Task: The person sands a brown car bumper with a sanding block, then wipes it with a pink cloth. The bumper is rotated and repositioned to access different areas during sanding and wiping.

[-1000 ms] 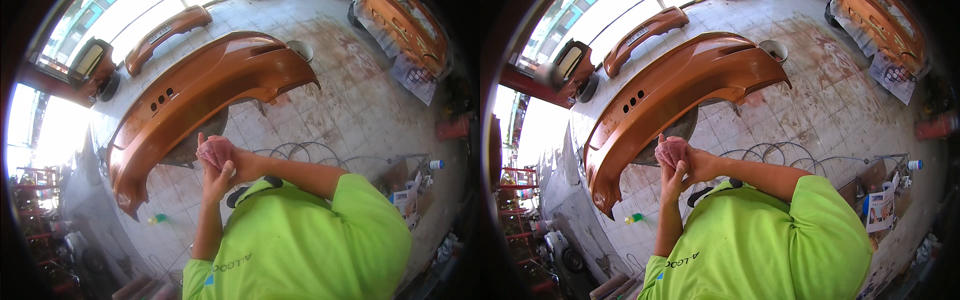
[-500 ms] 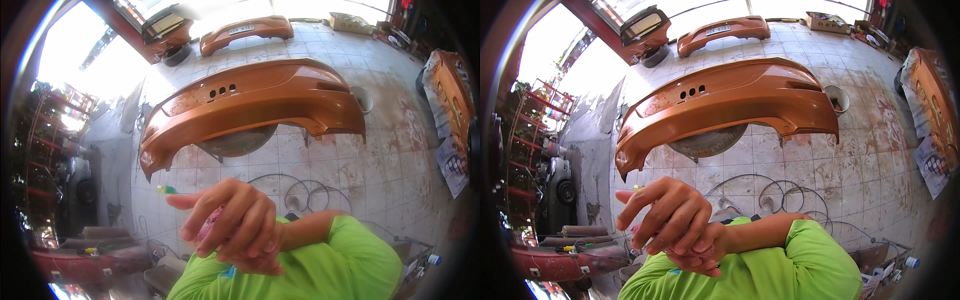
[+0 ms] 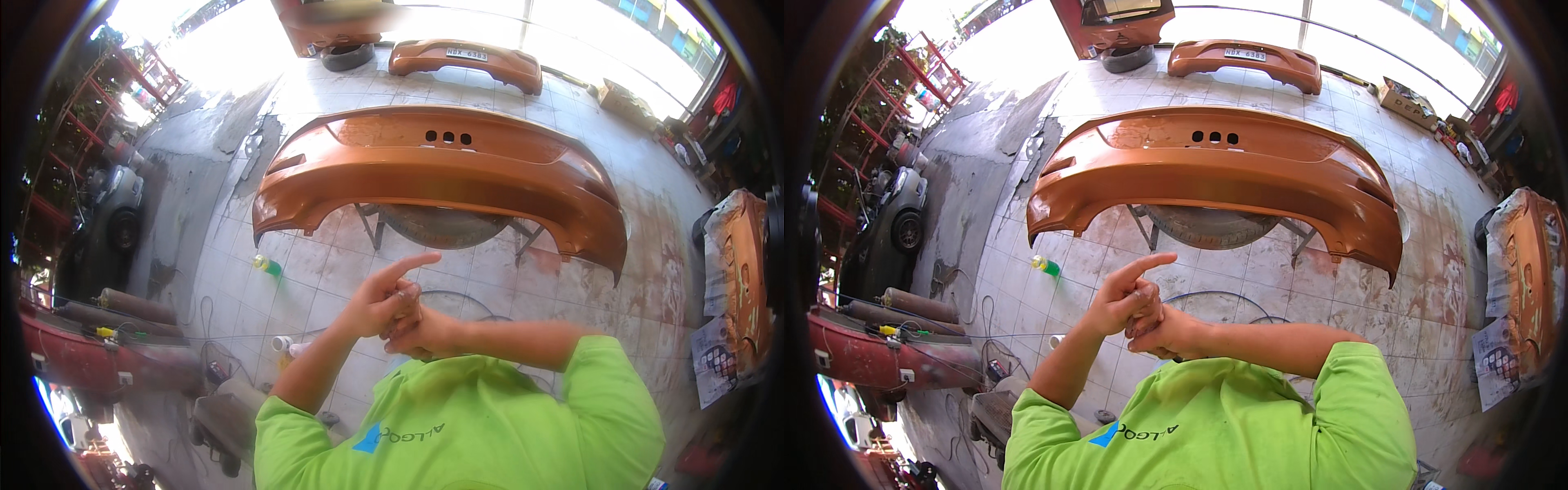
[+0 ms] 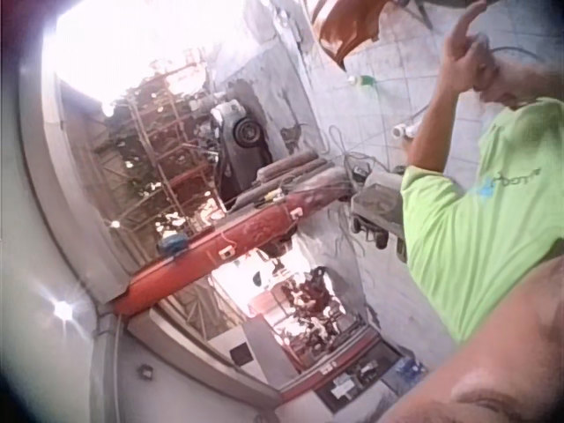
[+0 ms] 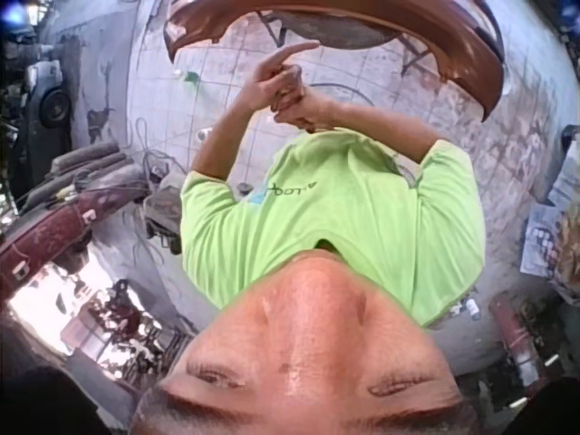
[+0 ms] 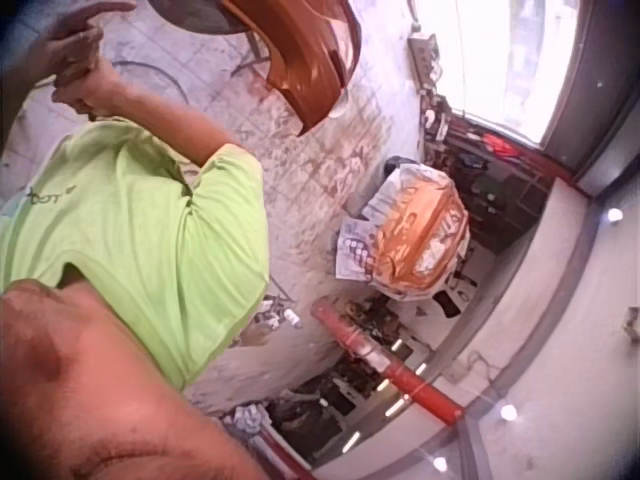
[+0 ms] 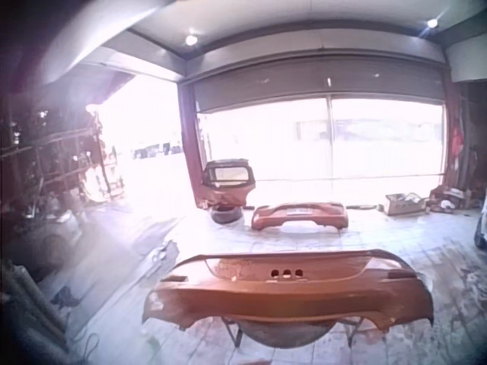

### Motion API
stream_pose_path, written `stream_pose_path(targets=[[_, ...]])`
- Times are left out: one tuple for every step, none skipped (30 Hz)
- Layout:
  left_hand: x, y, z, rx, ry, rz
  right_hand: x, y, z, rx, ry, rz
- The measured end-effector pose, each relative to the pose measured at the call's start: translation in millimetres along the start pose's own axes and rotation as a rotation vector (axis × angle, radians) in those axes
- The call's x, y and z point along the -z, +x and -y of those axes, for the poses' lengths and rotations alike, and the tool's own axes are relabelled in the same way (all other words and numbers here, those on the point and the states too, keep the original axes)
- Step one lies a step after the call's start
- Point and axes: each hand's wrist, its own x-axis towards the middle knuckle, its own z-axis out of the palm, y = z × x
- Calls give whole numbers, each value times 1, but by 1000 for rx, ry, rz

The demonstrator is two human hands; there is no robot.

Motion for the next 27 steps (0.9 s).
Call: stream_pose_path(targets=[[16, -3, 8, 29, 14, -78, 2, 23, -3, -21, -48, -79], [33, -4, 16, 59, 31, -153, 5, 49, -7, 7, -124, -153], [54, -4, 25, 61, 7, -218, 9, 80, -13, 35, -200, -228], [77, -4, 38, 67, -23, -287, 15, 111, -21, 55, -275, -300], [100, -3, 54, 77, -53, -354, 29, 142, -30, 129, -624, -338], [119, 5, 69, 60, 14, -412, 61, 182, -50, 316, -824, -377], [139, 12, 85, 41, 81, -479, 81, 214, -60, 399, -972, -413], [158, 24, 99, 19, 148, -536, 102, 243, -67, 484, -1125, -472], [179, 29, 115, -3, 255, -596, 111, 267, -66, 463, -1217, -527], [203, 30, 133, -16, 367, -667, 107, 283, -63, 411, -1238, -569], [222, 33, 147, -28, 477, -728, 104, 298, -59, 354, -1259, -614], [240, 33, 160, -88, 539, -798, 95, 306, -54, 262, -1208, -654], [249, 40, 171, -150, 594, -842, 100, 315, -50, 312, -1182, -663], [255, 43, 176, -131, 634, -874, 106, 325, -49, 307, -1217, -685], [263, 52, 177, -126, 678, -899, 111, 331, -44, 246, -1230, -707], [274, 52, 181, -134, 714, -945, 106, 337, -39, 252, -1225, -728], [279, 60, 182, -160, 743, -978, 114, 344, -33, 207, -1268, -713], [283, 68, 183, -186, 773, -1010, 121, 349, -29, 260, -1306, -735], [287, 72, 186, -170, 759, -1032, 123, 352, -27, 239, -1310, -738], [293, 80, 184, -165, 748, -1055, 125, 355, -18, 228, -1320, -745], [297, 86, 182, -160, 738, -1077, 126, 356, -11, 218, -1329, -752], [297, 92, 180, -179, 753, -1078, 130, 357, -7, 223, -1324, -780], [298, 101, 174, -209, 767, -1081, 135, 358, 1, 236, -1326, -811], [296, 107, 169, -242, 781, -1082, 137, 355, 5, 250, -1329, -844], [295, 108, 166, -183, 715, -1072, 133, 351, 8, 199, -1301, -896], [298, 109, 162, -128, 653, -1070, 125, 347, 16, 155, -1278, -939], [298, 110, 158, -73, 591, -1068, 117, 341, 24, 112, -1254, -980]])
